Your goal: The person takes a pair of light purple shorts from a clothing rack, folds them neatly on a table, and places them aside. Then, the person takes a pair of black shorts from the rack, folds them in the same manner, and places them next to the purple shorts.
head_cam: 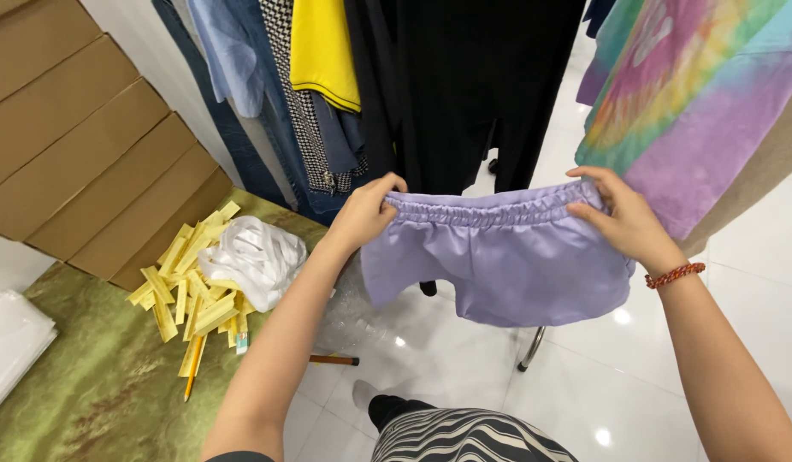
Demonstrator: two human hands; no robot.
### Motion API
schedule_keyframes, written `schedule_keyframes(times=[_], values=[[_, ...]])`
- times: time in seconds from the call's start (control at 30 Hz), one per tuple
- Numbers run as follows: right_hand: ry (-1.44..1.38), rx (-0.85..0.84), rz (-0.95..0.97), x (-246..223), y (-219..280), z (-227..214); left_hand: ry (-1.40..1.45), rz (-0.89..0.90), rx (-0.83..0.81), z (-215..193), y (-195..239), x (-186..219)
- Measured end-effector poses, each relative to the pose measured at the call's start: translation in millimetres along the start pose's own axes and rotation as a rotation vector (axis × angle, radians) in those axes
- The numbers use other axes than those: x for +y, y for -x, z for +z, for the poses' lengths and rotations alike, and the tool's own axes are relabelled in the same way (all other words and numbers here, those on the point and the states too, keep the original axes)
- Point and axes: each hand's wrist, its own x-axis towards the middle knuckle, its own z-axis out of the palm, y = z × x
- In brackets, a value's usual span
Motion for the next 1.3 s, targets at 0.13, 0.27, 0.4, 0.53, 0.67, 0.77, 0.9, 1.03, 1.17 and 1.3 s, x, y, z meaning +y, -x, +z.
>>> schedule_keyframes(times=[0.13,0.27,0.4,0.53,0.67,0.77,0.9,1.03,1.17,1.3], values=[[0.181,-0.058,-0.043,0,8,-6,-0.040,-0.048,-0.034,7,-10,-10],[0.217,-0.090,0.086,18,14,-7,-0.086,-0.060,-0.060,16,-10,-8],[0.057,-0.092,0.058,31,23,-5,-0.130,0.060,-0.013,43,-10,-41],[0.104,-0.132,0.035,32,34,-11,-0.106,0.016,-0.027,50,0,-39],[-0.088,-0.144,0.168,37,43,-13,-0.129,-0.014,-0.030,64,9,-41],[-0.195,-0.102,0.170,55,46,-14,-0.150,-0.022,-0.017,77,16,-42],[-0.255,-0.032,0.140,81,50,-17,-0.112,0.021,0.019,85,22,-36],[-0.519,0.011,0.138,121,46,-10,0.042,-0.038,-0.001,73,27,-13],[-0.685,0.082,0.262,142,45,-4,0.142,-0.241,-0.088,70,28,-8],[-0.718,0.111,0.445,142,40,3,0.272,-0.192,-0.156,63,32,1]])
